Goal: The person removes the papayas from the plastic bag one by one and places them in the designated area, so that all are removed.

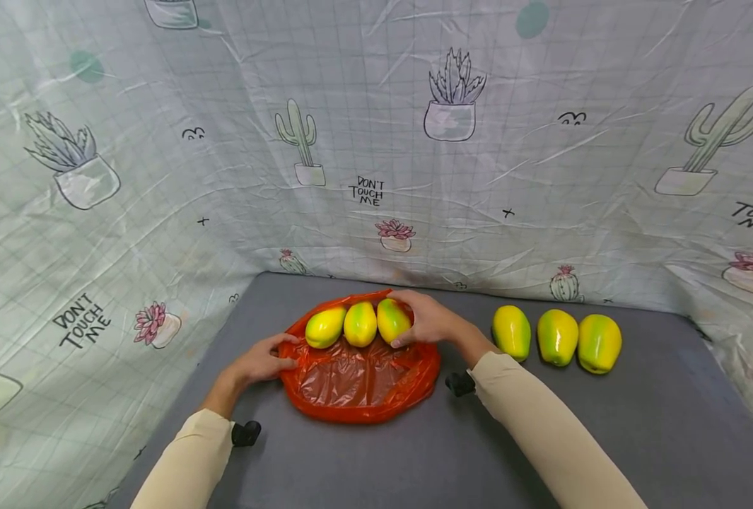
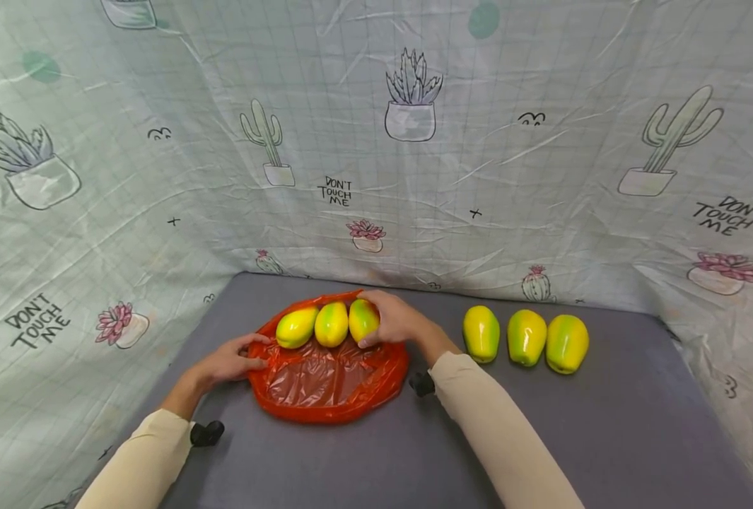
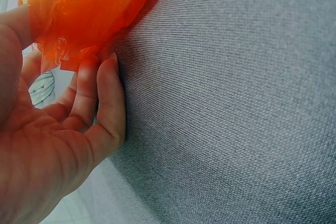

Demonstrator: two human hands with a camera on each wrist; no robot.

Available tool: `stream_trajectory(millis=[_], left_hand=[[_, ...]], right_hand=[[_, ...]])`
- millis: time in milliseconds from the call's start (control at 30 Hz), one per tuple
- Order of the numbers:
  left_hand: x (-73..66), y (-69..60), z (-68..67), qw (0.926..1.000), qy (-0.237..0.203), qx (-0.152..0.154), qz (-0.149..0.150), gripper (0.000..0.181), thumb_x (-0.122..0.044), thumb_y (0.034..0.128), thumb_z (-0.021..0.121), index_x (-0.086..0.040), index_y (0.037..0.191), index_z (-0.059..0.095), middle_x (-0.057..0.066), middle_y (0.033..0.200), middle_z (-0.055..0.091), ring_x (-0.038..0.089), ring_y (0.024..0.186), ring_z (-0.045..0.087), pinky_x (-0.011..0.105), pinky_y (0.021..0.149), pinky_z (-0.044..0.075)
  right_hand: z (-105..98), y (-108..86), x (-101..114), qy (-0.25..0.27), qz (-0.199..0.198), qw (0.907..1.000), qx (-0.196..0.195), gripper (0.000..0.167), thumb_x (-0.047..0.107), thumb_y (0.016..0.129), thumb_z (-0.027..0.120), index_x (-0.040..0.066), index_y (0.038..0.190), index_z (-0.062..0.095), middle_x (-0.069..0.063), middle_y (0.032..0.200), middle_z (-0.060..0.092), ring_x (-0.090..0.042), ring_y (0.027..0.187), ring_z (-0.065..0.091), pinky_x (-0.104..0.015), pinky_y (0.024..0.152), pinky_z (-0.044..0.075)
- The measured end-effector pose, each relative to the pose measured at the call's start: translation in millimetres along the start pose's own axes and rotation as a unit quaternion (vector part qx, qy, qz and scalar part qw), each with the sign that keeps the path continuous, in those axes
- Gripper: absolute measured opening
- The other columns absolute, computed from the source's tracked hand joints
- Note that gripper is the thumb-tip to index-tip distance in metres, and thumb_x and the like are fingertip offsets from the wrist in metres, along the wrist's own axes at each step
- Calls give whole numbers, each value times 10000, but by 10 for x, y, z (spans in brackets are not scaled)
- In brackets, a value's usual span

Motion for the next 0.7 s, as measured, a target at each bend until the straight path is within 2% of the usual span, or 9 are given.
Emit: stream_trajectory(millis=[100, 333, 467, 700], left_hand=[[-4, -11, -2, 10000, 1, -7, 13, 529, -111, 928, 730, -15, 1415, 546, 181, 1107, 625, 148, 676, 571, 302, 631, 510], [0, 5, 29, 10000, 1, -11, 38, 522, -100, 923, 731, -11, 1406, 556, 178, 1099, 632, 147, 708, 587, 287, 650, 513], [11, 15, 41, 10000, -30, -33, 74, 518, -87, 916, 731, -2, 1399, 561, 167, 1076, 640, 143, 719, 598, 277, 647, 515], [7, -8, 13, 9999, -55, -58, 78, 498, -94, 924, 731, -11, 1386, 563, 165, 1086, 632, 138, 698, 579, 270, 634, 502]], right_hand=[[8, 50, 7, -137, 88, 9998, 64, 974, 296, 791, 909, 47, 1580, 396, -139, 1602, 460, -345, 1444, 468, -545, 1224, 369], [75, 84, -21, -411, 133, 9985, 332, 860, 196, 816, 889, 73, 1539, 441, -126, 1516, 525, -314, 1304, 537, -534, 1158, 435], [108, 69, -17, -607, 63, 9972, 433, 828, 177, 848, 858, 59, 1546, 430, -138, 1548, 499, -331, 1344, 519, -544, 1184, 408], [131, 65, -4, -522, 159, 9984, 147, 851, 308, 801, 910, 73, 1505, 494, -98, 1452, 581, -289, 1280, 557, -501, 1141, 456]])
Point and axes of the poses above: each hand's wrist, its own y-axis towards the middle knuckle, its own z-axis out of the palm, x = y × z, the point moved 1 cm from there along y, towards the middle knuckle
